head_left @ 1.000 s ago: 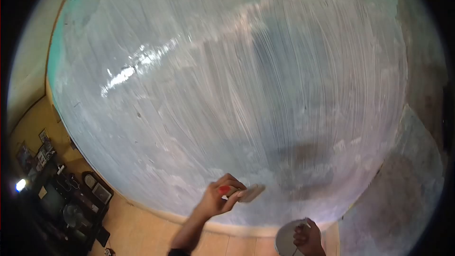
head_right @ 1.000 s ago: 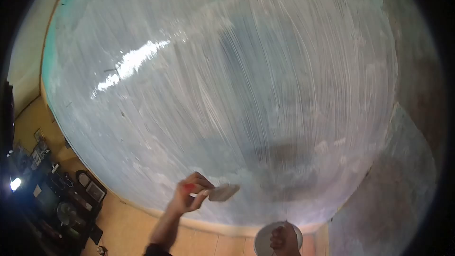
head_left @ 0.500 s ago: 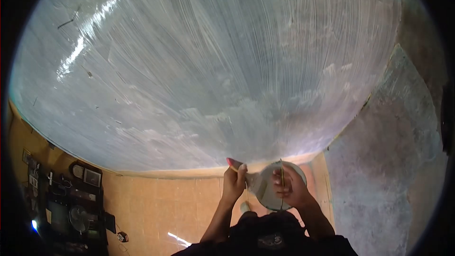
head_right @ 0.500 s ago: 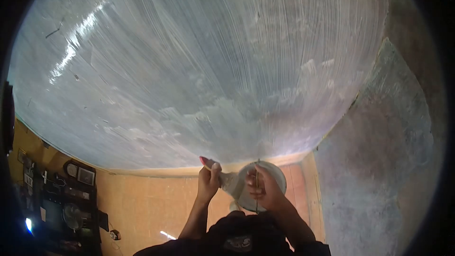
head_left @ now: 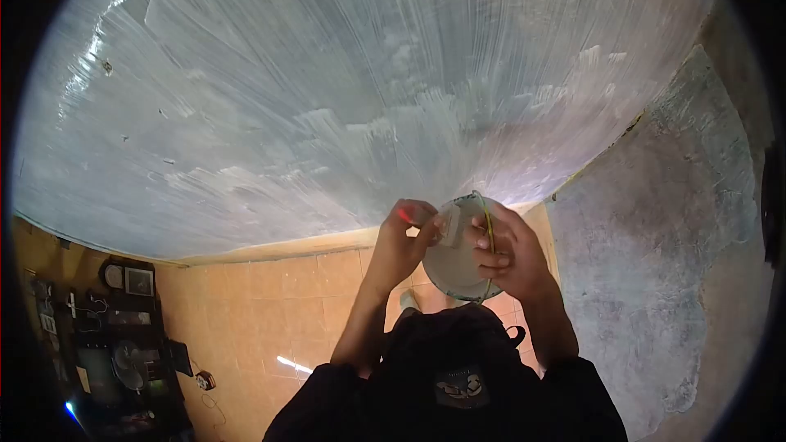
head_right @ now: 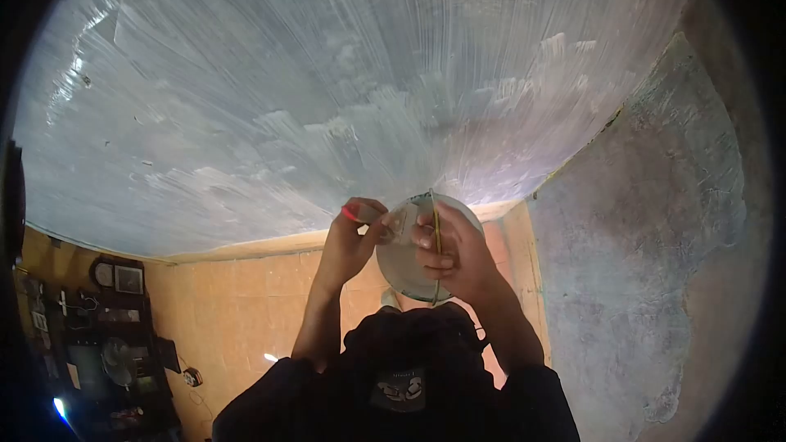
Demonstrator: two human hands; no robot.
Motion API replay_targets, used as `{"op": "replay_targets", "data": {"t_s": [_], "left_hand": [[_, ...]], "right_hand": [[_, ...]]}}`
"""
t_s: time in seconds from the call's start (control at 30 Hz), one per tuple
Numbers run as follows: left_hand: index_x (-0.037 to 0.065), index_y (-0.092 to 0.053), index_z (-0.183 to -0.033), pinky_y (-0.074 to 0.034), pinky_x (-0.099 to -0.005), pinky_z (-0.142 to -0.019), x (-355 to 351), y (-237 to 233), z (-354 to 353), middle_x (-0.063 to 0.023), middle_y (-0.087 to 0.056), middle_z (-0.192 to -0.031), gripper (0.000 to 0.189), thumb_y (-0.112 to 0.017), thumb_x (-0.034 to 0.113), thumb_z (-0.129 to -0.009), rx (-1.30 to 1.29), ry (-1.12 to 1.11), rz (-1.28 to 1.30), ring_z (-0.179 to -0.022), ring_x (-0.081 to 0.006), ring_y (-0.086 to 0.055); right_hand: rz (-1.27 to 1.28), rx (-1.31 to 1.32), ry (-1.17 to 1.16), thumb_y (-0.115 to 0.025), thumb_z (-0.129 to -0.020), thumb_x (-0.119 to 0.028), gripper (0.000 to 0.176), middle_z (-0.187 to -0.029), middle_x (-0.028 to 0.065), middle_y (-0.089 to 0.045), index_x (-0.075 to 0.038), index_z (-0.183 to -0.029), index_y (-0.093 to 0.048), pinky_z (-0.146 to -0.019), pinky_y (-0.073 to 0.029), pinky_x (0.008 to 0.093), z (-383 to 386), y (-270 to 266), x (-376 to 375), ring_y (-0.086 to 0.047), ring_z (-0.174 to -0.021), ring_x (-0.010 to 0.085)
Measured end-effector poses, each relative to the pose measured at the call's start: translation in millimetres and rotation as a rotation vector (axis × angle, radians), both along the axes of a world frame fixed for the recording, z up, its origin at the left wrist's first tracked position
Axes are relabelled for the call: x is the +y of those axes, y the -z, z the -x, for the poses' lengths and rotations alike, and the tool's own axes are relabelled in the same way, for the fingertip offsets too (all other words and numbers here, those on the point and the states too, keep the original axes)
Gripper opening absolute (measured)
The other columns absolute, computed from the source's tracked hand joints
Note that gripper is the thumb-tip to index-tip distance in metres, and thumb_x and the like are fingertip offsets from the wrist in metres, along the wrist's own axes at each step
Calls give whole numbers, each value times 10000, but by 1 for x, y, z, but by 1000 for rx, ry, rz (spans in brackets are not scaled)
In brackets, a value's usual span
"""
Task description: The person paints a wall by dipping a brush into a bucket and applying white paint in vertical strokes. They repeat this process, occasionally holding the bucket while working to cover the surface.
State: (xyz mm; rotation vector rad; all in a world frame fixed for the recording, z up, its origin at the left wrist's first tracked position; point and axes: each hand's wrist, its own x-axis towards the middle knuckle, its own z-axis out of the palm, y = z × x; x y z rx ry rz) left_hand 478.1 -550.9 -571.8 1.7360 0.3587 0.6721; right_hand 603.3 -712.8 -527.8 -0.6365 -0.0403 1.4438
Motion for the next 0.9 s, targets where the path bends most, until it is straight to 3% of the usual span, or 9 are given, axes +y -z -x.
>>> {"op": "replay_targets", "data": {"t_s": [0.13, 0.3, 0.9], "left_hand": [[-24, -606, -894, -552, -288, -612, 9, 1, -5, -107, -634, -919, 62, -651, 18, -891, 8, -81, -53, -733, -174, -653], [-36, -609, -908, -517, -315, -551, 15, -18, -8, -139, -625, -838, 88, -653, 35, -882, 72, 3, -361, -663, -218, -659], [-2, -587, -896, -464, -371, -552, 22, -16, -20, -175, -605, -722, 111, -651, 78, -855, 152, -12, -455, -597, -327, -613]], "right_hand": [[-38, 4, -22, -385, -1021, -426, 352, -785, -20, -446, -131, -989, -576, -417, -246, 177, -3, -8, 8, -296, -479, 37], [-29, 9, -35, -374, -1021, -431, 369, -775, -17, -444, -125, -986, -577, -415, -238, 174, -4, -17, 17, -293, -479, 38], [-81, 19, -56, -428, -997, -450, 375, -782, -11, -443, -100, -981, -561, -422, -249, 188, -12, -35, 33, -303, -477, 44]]}}
